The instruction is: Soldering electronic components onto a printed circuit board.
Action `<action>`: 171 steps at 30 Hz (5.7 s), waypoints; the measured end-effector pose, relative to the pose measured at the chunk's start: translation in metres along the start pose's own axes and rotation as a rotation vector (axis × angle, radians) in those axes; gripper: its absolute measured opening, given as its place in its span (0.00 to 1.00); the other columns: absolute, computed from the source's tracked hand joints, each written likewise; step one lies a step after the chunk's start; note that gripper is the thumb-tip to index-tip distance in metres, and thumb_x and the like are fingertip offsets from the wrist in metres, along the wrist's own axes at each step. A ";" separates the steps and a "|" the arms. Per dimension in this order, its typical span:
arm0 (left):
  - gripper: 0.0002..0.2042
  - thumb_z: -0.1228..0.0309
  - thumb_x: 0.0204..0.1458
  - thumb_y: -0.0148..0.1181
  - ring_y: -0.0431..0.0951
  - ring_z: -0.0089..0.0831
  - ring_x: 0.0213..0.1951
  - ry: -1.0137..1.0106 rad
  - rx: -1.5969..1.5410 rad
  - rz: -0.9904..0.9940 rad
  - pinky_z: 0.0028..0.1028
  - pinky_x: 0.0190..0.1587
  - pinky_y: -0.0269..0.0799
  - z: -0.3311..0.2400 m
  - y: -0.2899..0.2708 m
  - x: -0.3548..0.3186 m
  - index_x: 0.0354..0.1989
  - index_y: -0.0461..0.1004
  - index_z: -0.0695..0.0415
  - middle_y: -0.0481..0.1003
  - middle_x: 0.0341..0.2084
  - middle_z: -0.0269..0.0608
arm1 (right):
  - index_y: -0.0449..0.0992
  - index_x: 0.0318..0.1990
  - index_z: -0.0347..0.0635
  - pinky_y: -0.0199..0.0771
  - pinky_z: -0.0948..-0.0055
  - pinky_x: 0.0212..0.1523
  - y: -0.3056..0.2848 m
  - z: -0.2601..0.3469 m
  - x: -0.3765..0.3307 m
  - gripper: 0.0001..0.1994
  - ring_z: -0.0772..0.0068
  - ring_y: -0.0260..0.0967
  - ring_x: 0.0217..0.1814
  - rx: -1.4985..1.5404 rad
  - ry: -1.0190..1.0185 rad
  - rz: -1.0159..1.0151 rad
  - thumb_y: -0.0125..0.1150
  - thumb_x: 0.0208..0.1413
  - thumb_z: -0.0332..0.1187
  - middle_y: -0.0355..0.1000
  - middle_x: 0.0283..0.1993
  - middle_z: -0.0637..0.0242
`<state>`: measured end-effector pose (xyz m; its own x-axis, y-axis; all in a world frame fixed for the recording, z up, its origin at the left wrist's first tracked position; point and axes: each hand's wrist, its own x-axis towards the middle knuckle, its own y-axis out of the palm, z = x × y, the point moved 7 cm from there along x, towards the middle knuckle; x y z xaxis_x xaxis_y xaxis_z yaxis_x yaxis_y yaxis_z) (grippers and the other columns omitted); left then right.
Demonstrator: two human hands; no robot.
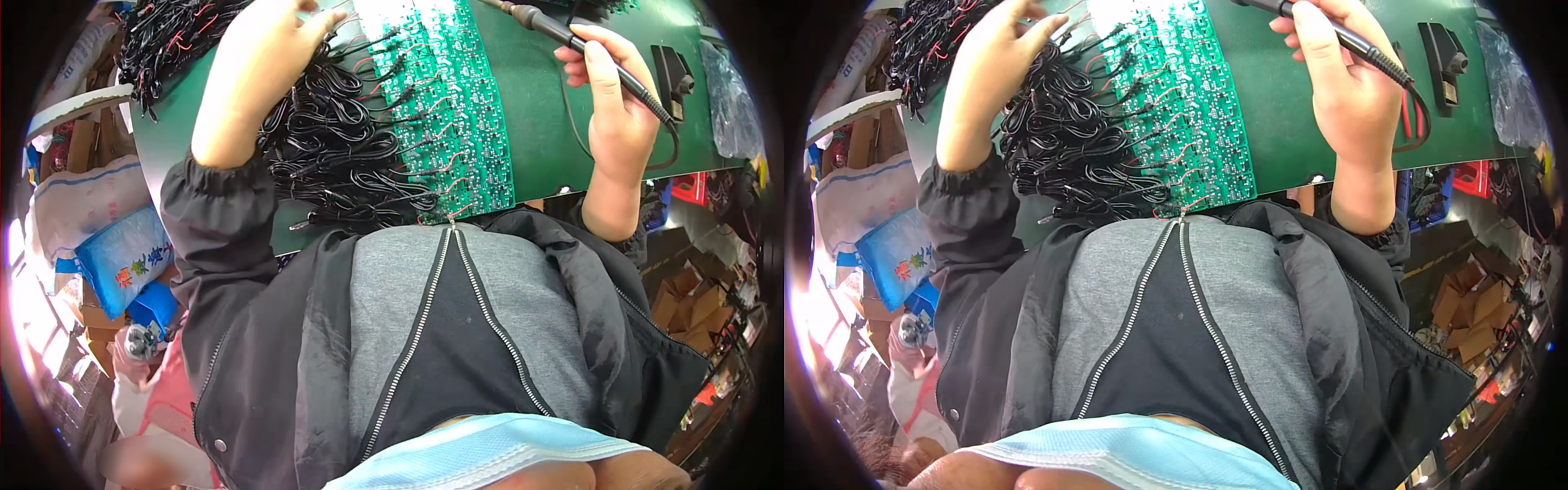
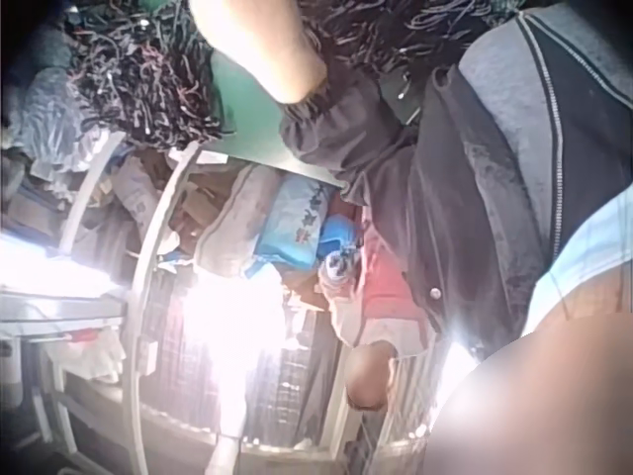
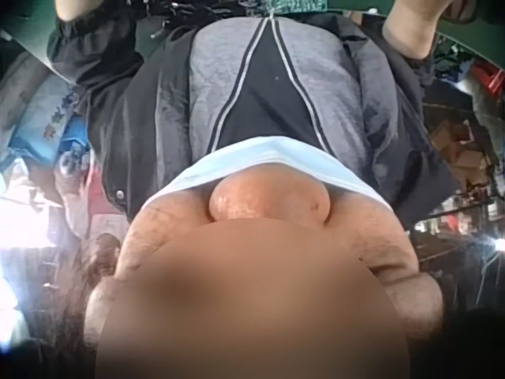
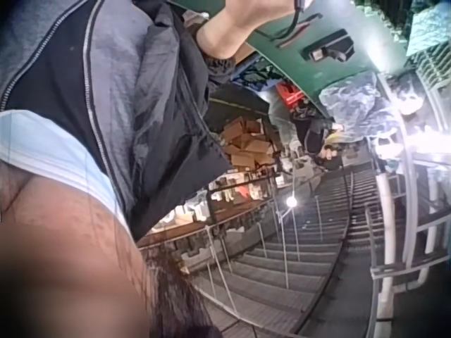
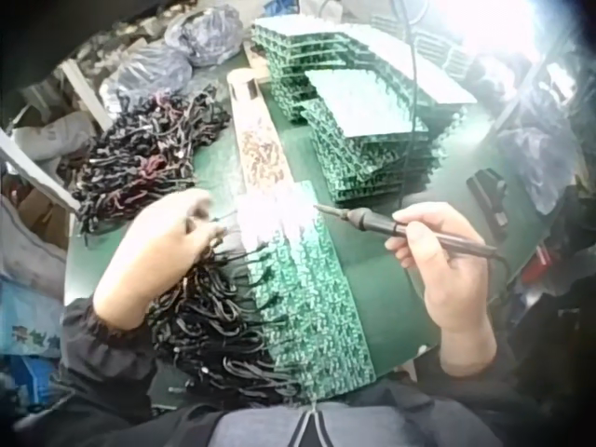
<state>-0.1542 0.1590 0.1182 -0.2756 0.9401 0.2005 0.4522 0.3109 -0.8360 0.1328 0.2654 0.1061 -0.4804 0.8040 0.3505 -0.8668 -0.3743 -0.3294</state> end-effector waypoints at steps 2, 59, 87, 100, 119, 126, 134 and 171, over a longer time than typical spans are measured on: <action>0.10 0.70 0.55 0.64 0.80 0.50 0.37 -0.419 -0.226 -0.488 0.40 0.42 0.76 0.076 0.004 0.011 0.40 0.79 0.63 0.79 0.34 0.50 | 0.79 0.52 0.31 0.76 0.77 0.42 -0.001 0.003 -0.003 0.13 0.77 0.75 0.38 -0.008 0.010 -0.017 0.55 0.69 0.30 0.82 0.40 0.58; 0.12 0.73 0.68 0.50 0.81 0.42 0.53 -0.372 -1.495 0.137 0.40 0.62 0.74 0.052 0.038 -0.158 0.49 0.75 0.69 0.78 0.50 0.51 | 0.74 0.60 0.44 0.71 0.64 0.61 0.141 0.056 -0.067 0.32 0.56 0.71 0.59 -0.025 -0.385 0.202 0.80 0.46 0.31 0.72 0.57 0.58; 0.03 0.72 0.59 0.60 0.77 0.25 0.39 0.694 -1.725 0.313 0.29 0.40 0.74 -0.065 -0.116 -0.185 0.35 0.79 0.56 0.80 0.35 0.35 | 0.74 0.59 0.45 0.77 0.65 0.52 0.116 0.019 -0.085 0.30 0.56 0.75 0.51 -0.166 -0.330 0.215 0.76 0.47 0.22 0.71 0.54 0.56; 0.04 0.72 0.60 0.61 0.79 0.26 0.38 0.717 -1.668 0.314 0.29 0.38 0.75 -0.063 -0.118 -0.190 0.33 0.80 0.54 0.81 0.36 0.35 | 0.72 0.60 0.42 0.77 0.66 0.58 0.115 0.011 -0.093 0.33 0.62 0.76 0.54 -0.221 -0.373 0.220 0.79 0.44 0.21 0.70 0.58 0.54; 0.15 0.70 0.55 0.68 0.80 0.42 0.41 0.333 -0.106 -0.080 0.34 0.46 0.75 -0.025 0.035 -0.128 0.50 0.81 0.57 0.81 0.44 0.45 | 0.75 0.59 0.48 0.79 0.65 0.52 0.103 0.013 -0.102 0.30 0.54 0.74 0.56 -0.343 -0.402 0.162 0.78 0.46 0.26 0.71 0.57 0.57; 0.07 0.72 0.53 0.68 0.78 0.41 0.41 0.328 -0.150 0.061 0.35 0.45 0.73 -0.027 0.064 -0.127 0.40 0.81 0.56 0.78 0.36 0.41 | 0.75 0.59 0.48 0.81 0.65 0.51 0.098 0.002 -0.105 0.29 0.54 0.76 0.54 -0.304 -0.334 0.150 0.78 0.47 0.28 0.72 0.57 0.57; 0.08 0.75 0.47 0.70 0.78 0.40 0.40 0.490 -0.101 -0.032 0.36 0.44 0.74 -0.033 0.066 -0.131 0.36 0.79 0.56 0.76 0.36 0.39 | 0.75 0.58 0.46 0.80 0.65 0.52 0.093 0.000 -0.107 0.29 0.54 0.76 0.54 -0.256 -0.346 0.143 0.79 0.47 0.28 0.73 0.56 0.57; 0.08 0.73 0.47 0.70 0.79 0.36 0.35 0.425 -0.143 -0.089 0.34 0.40 0.72 -0.028 0.072 -0.147 0.33 0.77 0.54 0.79 0.32 0.34 | 0.78 0.45 0.31 0.75 0.67 0.38 0.028 0.050 -0.136 0.12 0.62 0.74 0.34 0.028 -0.141 0.327 0.59 0.52 0.19 0.77 0.36 0.53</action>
<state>-0.0573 0.0470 0.0429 0.0404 0.8735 0.4851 0.5635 0.3810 -0.7330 0.1666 0.1226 0.0929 -0.7448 0.5689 0.3486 -0.6668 -0.6149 -0.4210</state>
